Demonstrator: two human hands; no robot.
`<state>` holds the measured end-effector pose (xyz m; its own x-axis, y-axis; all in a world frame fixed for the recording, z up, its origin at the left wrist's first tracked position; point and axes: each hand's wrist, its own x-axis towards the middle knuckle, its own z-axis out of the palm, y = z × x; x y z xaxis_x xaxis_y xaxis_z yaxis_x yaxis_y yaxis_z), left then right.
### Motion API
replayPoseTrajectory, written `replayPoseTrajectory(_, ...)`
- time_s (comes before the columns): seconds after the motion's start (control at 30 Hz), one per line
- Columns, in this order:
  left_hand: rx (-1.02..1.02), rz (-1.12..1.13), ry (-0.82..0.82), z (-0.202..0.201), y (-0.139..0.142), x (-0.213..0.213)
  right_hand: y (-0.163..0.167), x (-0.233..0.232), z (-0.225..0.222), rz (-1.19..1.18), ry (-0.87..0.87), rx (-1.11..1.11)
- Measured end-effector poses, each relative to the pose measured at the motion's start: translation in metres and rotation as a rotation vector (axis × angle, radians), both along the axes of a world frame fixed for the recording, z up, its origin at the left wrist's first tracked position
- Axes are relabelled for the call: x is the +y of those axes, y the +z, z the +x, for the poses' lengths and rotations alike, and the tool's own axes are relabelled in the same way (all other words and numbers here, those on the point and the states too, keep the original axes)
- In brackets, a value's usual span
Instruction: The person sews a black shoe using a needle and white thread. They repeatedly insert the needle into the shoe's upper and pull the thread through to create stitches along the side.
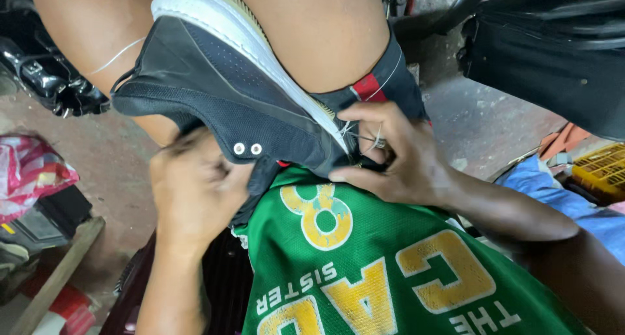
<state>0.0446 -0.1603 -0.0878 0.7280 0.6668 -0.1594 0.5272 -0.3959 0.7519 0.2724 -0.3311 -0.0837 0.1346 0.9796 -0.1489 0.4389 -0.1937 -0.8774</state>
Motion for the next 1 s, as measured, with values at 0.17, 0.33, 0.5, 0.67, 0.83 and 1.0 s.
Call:
replayPoseTrajectory(0.17,-0.268,-0.129,0.436,-0.092,-0.033,0.007,-0.006,0.001,-0.007,-0.092,-0.049,-0.022)
replayPoseTrajectory(0.33,0.148,0.349,0.472,-0.189,-0.064,0.042,-0.001,0.007,-0.006,-0.173,-0.053,-0.022)
replayPoseTrajectory(0.5,0.319,0.614,0.392,-0.139,-0.024,0.036,0.01,0.02,-0.005,-0.195,-0.003,-0.053)
replayPoseTrajectory(0.67,0.077,0.39,0.128,-0.047,0.041,0.011,0.018,0.023,0.004,-0.28,0.108,-0.138)
replayPoseTrajectory(0.83,0.072,0.472,-0.097,-0.019,0.055,0.029,0.034,0.021,0.026,-0.522,0.355,-0.429)
replayPoseTrajectory(1.0,0.277,0.154,-0.337,0.007,0.011,0.021,0.057,0.017,0.051,-0.195,0.577,-0.665)
